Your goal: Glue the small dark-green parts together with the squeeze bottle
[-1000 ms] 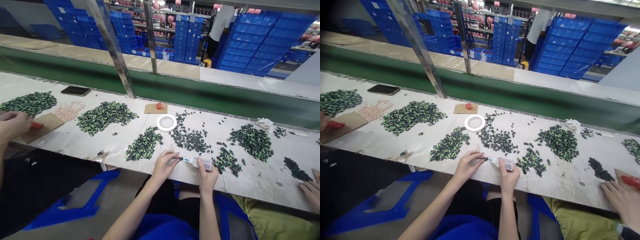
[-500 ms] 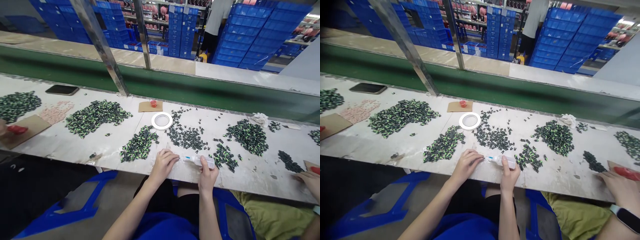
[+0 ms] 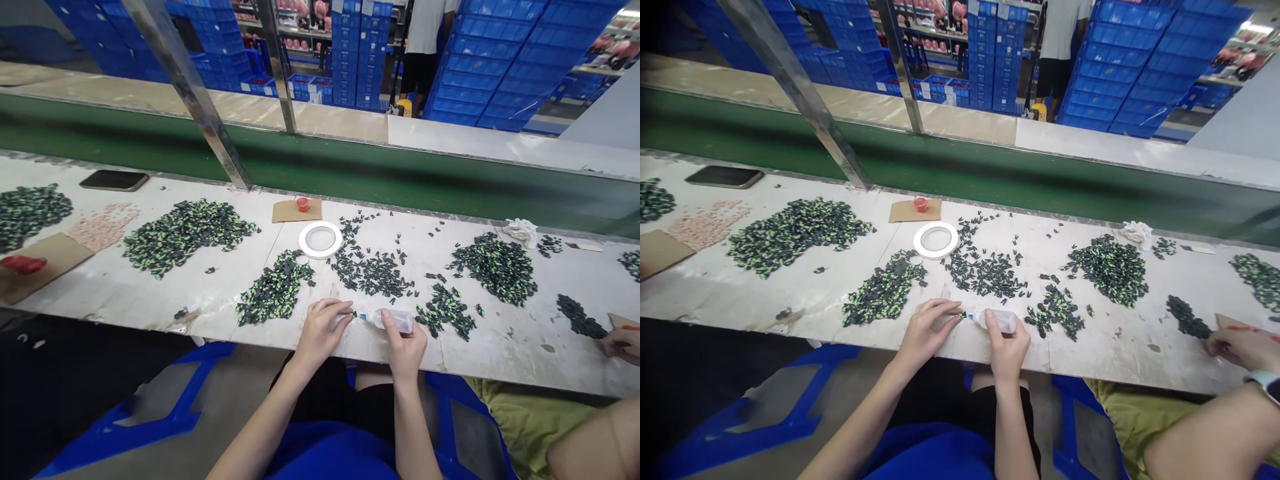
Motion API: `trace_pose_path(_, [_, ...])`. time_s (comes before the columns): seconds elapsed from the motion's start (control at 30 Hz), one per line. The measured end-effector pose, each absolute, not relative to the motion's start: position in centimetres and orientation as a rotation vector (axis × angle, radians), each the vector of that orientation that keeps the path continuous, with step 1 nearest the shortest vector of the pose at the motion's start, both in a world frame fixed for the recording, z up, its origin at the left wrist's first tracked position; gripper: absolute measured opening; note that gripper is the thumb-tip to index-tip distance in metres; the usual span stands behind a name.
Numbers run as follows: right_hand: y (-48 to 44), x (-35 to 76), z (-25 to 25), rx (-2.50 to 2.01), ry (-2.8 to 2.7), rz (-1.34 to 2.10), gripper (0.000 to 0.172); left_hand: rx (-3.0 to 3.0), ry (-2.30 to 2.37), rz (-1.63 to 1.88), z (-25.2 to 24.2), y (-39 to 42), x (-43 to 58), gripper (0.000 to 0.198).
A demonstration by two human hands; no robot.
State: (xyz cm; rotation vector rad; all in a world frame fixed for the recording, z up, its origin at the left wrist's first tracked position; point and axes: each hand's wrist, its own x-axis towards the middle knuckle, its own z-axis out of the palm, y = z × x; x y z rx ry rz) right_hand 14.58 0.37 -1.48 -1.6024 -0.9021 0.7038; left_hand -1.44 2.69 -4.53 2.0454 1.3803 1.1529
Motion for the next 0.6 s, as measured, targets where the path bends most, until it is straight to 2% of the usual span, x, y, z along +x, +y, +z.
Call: trace_pose_path(0.6, [0.66,14.31,-1.37,-1.635,-0.848,0.736,0.042,1.956,1.416,1.205,-4.44,2.8,-1.15,0.013])
